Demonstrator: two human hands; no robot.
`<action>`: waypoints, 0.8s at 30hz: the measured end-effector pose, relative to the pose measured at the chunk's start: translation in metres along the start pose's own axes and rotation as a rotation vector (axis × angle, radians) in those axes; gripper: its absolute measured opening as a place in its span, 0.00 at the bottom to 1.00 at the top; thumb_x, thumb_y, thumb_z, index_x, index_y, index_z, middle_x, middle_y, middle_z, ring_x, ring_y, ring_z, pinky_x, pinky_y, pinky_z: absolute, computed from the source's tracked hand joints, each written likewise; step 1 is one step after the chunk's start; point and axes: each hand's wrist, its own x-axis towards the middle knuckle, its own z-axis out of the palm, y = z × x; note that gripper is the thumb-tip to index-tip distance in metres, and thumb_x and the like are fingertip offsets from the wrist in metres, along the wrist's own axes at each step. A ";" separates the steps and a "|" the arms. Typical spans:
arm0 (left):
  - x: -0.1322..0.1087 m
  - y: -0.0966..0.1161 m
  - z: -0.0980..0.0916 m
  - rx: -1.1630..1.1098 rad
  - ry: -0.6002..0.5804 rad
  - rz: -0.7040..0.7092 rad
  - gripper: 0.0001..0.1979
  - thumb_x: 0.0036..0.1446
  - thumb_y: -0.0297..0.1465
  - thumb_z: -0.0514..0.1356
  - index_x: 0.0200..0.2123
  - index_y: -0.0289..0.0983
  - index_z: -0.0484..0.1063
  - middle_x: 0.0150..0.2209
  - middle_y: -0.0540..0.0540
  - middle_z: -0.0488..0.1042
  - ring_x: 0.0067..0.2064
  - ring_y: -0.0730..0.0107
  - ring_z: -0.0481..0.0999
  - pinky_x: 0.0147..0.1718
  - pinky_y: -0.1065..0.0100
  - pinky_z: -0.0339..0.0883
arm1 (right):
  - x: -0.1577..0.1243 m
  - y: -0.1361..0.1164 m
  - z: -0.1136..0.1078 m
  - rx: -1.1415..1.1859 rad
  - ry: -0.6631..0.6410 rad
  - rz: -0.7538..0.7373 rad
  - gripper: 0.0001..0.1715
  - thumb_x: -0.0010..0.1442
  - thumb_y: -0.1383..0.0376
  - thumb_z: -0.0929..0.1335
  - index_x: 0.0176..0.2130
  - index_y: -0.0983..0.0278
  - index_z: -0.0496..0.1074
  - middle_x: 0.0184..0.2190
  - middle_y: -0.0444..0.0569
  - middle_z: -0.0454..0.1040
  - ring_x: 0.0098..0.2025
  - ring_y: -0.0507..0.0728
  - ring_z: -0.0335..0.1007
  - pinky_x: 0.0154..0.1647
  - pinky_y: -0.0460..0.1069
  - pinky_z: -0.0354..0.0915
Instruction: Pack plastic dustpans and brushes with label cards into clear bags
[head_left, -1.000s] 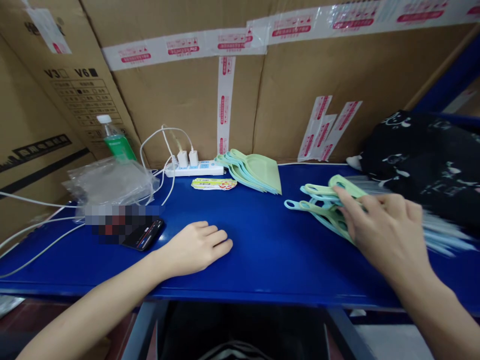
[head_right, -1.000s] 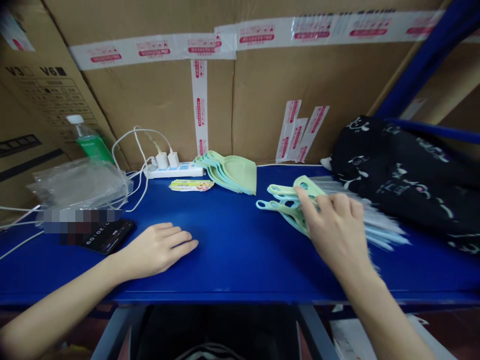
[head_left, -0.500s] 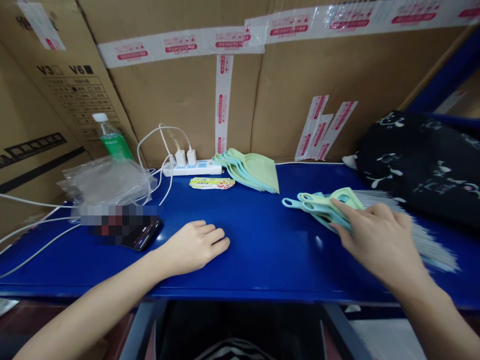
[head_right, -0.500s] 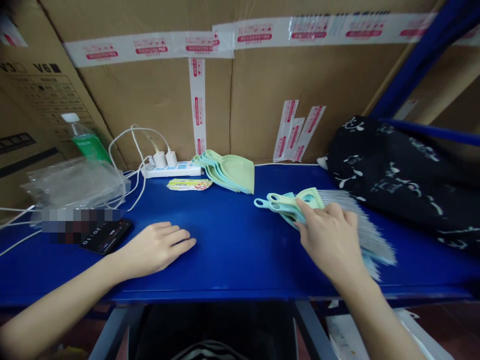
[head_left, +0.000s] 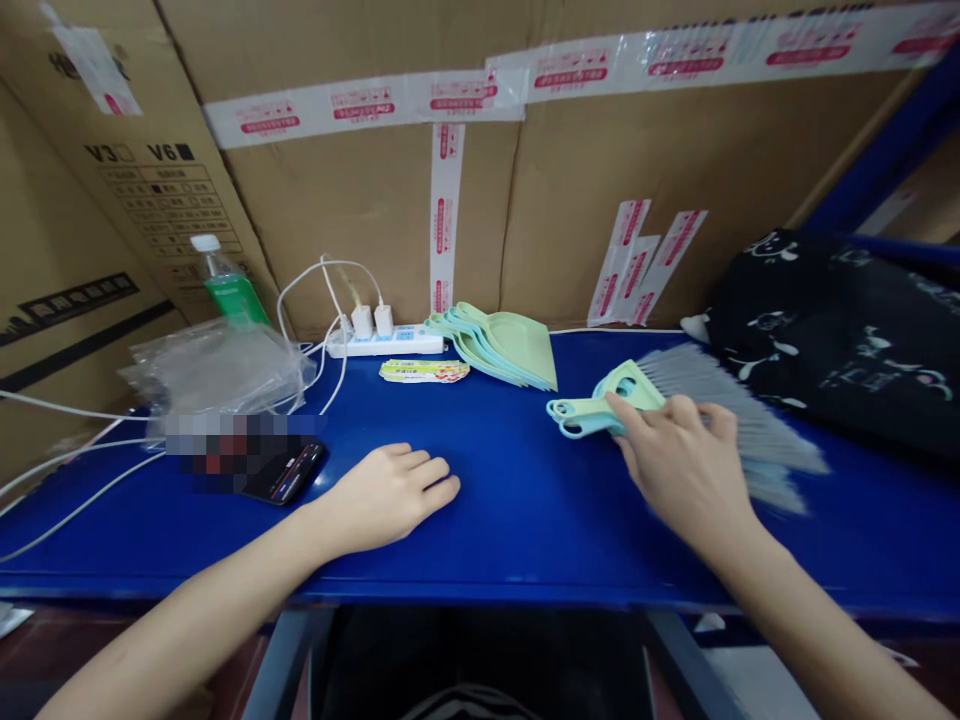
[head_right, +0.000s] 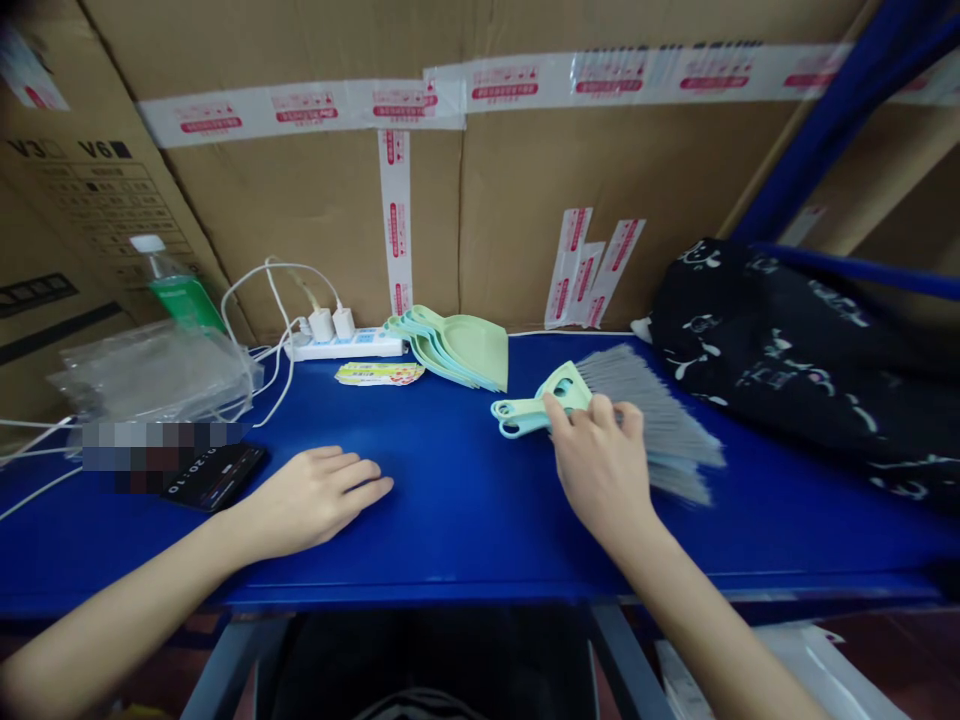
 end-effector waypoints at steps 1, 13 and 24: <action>0.000 0.000 0.000 0.002 -0.005 0.001 0.09 0.61 0.22 0.52 0.40 0.35 0.70 0.32 0.49 0.74 0.28 0.71 0.70 0.27 0.67 0.61 | 0.000 -0.001 0.002 -0.018 -0.006 -0.007 0.22 0.60 0.71 0.58 0.50 0.65 0.71 0.24 0.55 0.77 0.34 0.66 0.65 0.37 0.56 0.52; -0.001 0.001 0.004 -0.002 -0.088 -0.013 0.06 0.60 0.24 0.54 0.39 0.36 0.70 0.33 0.48 0.74 0.29 0.70 0.71 0.28 0.67 0.62 | 0.011 0.005 0.007 -0.068 -0.031 0.008 0.19 0.61 0.67 0.60 0.47 0.68 0.73 0.29 0.57 0.76 0.31 0.63 0.65 0.34 0.54 0.52; 0.002 0.002 0.004 -0.004 -0.163 -0.104 0.05 0.59 0.24 0.55 0.39 0.36 0.69 0.33 0.49 0.72 0.29 0.69 0.71 0.27 0.66 0.63 | 0.020 -0.003 -0.010 -0.075 -0.057 -0.034 0.20 0.56 0.61 0.69 0.46 0.71 0.73 0.33 0.59 0.73 0.37 0.64 0.64 0.37 0.54 0.53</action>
